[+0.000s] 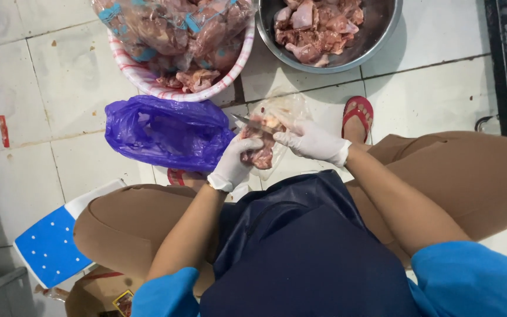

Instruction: Sorting and trimming raw chicken pieces from a large bowl into smaller containers and plastic bags.

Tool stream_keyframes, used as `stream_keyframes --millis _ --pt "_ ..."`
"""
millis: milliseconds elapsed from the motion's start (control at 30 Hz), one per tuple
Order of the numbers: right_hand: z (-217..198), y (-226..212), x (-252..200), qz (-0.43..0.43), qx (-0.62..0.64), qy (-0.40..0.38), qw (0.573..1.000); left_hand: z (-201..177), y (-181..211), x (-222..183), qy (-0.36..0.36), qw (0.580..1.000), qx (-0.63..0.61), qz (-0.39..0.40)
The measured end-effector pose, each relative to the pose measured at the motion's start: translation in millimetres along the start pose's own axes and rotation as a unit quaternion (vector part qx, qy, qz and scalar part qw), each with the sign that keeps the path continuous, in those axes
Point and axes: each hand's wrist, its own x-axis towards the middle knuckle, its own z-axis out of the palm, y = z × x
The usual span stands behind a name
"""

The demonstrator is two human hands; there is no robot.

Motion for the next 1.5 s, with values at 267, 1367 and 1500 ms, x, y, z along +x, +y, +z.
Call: stream_keyframes --millis 267,1367,1500 --pt "15.6 20.1 9.6 -0.044 -0.164 0.133 0.977 -7.1 -12.9 13.8 0.02 0.998 0.056 0.036" --pt "12.2 30.7 18.8 -0.098 0.095 0.046 0.99 -51.1 -29.9 38.2 0.064 0.997 -0.037 -0.019" --pt "13.9 46.8 28.5 -0.078 -0.107 0.161 0.978 -41.6 -36.5 34.3 0.066 0.998 -0.003 0.0"
